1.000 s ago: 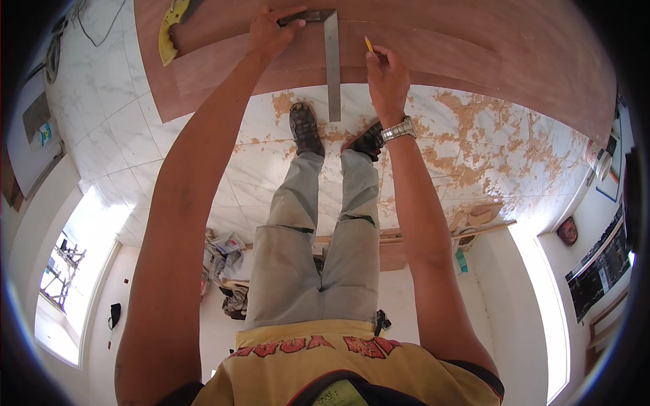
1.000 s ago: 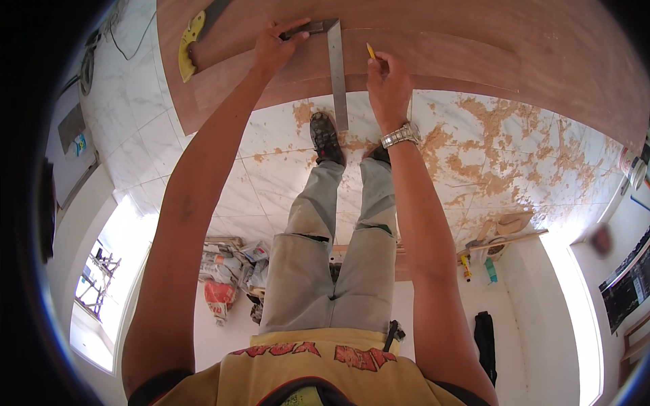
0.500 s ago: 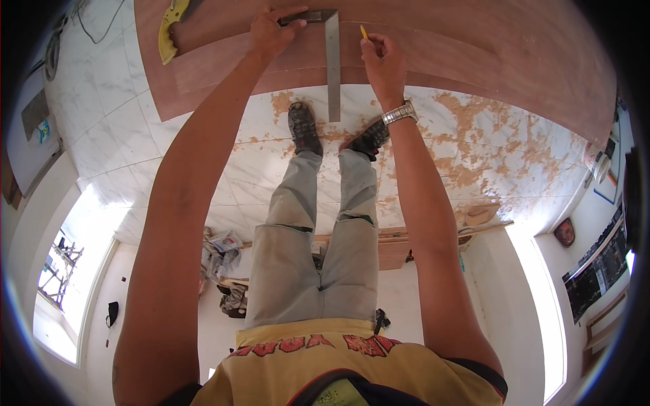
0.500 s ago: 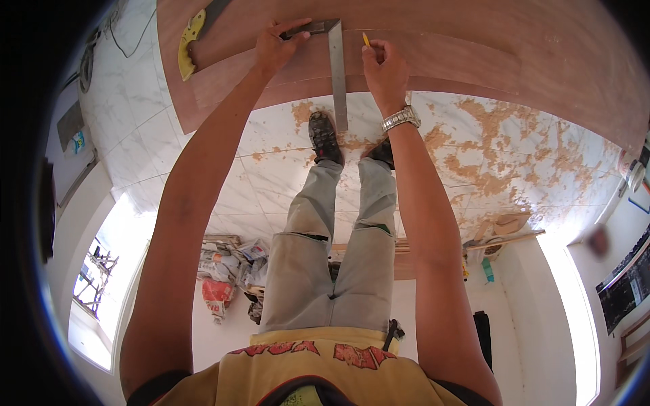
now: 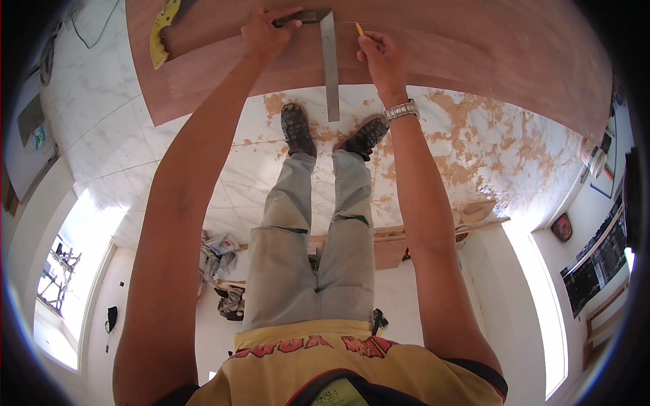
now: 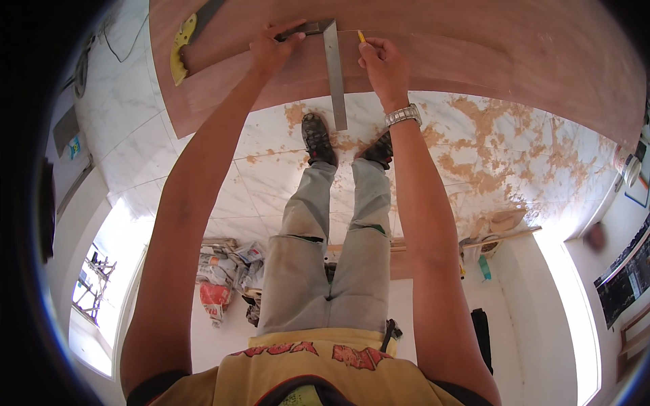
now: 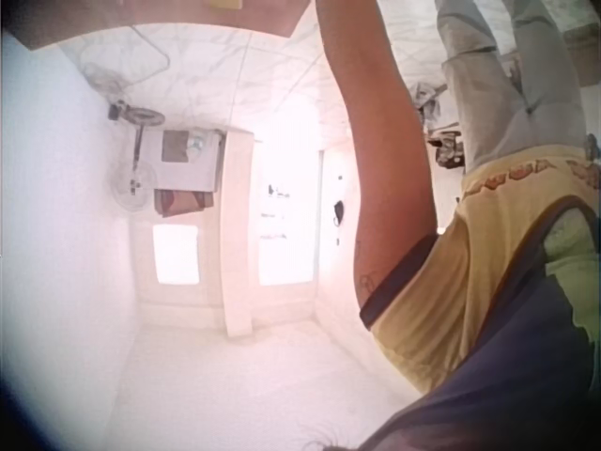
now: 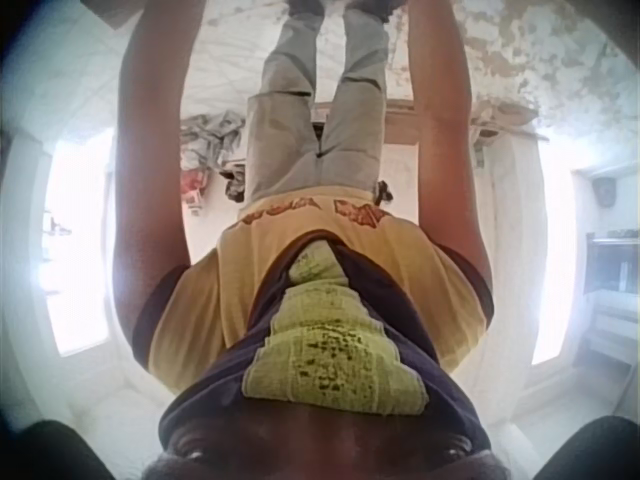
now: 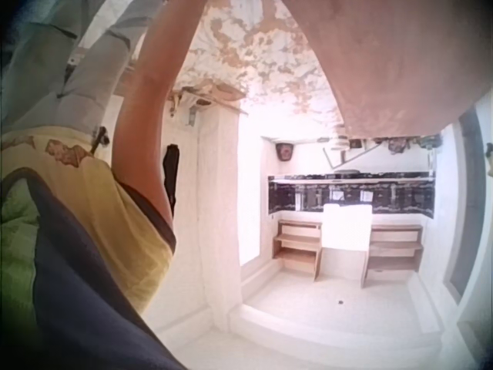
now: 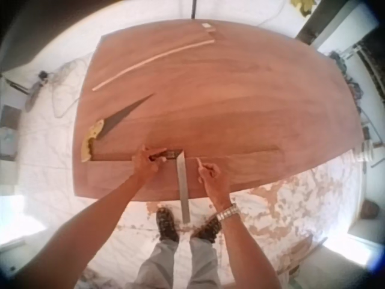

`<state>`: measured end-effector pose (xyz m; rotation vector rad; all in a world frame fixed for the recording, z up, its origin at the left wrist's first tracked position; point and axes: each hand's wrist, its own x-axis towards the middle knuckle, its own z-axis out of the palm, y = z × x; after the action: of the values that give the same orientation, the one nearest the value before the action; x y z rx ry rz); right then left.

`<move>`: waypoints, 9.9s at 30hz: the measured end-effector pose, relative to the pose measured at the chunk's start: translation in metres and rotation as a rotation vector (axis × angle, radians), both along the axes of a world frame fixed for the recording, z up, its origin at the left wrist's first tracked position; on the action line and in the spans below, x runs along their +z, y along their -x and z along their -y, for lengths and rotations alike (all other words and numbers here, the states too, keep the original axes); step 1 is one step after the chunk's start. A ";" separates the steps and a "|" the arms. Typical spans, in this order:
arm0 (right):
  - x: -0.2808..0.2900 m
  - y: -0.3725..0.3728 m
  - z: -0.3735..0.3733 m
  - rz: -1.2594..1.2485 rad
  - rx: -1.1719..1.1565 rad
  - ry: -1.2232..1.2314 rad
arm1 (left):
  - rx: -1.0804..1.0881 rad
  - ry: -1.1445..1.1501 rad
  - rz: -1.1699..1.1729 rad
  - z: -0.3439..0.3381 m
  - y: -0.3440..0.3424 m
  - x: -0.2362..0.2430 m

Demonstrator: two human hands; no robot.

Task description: Measure, mark, and saw a piece of plywood for a cabinet installation.

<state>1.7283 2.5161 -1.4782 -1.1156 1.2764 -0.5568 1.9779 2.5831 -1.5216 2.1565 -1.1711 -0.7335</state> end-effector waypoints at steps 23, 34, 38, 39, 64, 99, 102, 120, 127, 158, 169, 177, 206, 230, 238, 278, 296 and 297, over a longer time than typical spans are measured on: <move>-0.007 -0.004 -0.001 -0.110 0.044 0.099 | -0.112 0.017 0.048 0.006 0.004 0.009; -0.005 -0.005 -0.002 -0.171 0.072 0.143 | -0.130 0.041 0.015 0.006 0.000 0.006; -0.001 -0.011 -0.005 -0.147 0.032 0.139 | -0.155 0.038 -0.054 0.006 -0.005 0.010; 0.001 -0.014 -0.006 -0.139 0.009 0.140 | -0.153 0.037 -0.047 0.005 -0.008 0.010; -0.018 -0.021 -0.010 -0.246 0.130 0.304 | -0.121 0.058 0.029 0.003 -0.001 -0.002; 0.017 -0.015 -0.049 -0.507 0.281 0.517 | -0.109 0.013 0.042 0.006 0.002 0.000; 0.013 -0.019 -0.043 -0.511 0.319 0.479 | -0.094 0.001 -0.008 0.003 0.001 0.000; 0.025 -0.031 -0.011 -0.447 0.434 0.382 | -0.094 -0.012 0.081 0.002 -0.003 -0.003; 0.027 -0.017 -0.027 -0.496 0.450 0.389 | -0.103 -0.026 0.067 0.009 0.003 0.003; -0.003 0.002 -0.008 -0.022 -0.037 0.038 | -0.151 0.045 -0.111 -0.009 -0.024 0.000; -0.007 0.002 -0.009 -0.023 -0.023 0.045 | -0.086 0.056 -0.114 -0.007 -0.014 0.008; -0.003 -0.001 -0.009 0.001 -0.029 0.018 | -0.124 0.094 0.056 -0.008 -0.017 0.003; -0.003 -0.037 -0.027 -0.305 0.157 0.324 | -0.119 0.069 -0.068 -0.003 -0.017 0.004; -0.002 -0.051 -0.018 -0.411 0.181 0.379 | -0.135 -0.011 -0.059 -0.004 -0.019 0.016; 0.002 -0.051 -0.018 -0.424 0.187 0.392 | -0.158 -0.060 -0.015 -0.003 -0.020 0.015; 0.019 -0.034 -0.051 -0.528 0.361 0.480 | -0.124 0.015 -0.029 -0.002 -0.025 0.004; 0.019 -0.046 -0.005 -0.562 0.504 0.437 | -0.133 -0.055 0.029 -0.001 -0.021 0.009; 0.028 -0.044 -0.008 -0.591 0.655 0.369 | -0.131 -0.059 0.039 -0.006 -0.027 0.005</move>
<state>1.7718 2.5237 -1.4497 -2.0037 1.2114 0.0555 2.0051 2.5888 -1.5162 2.1661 -1.3370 -0.7948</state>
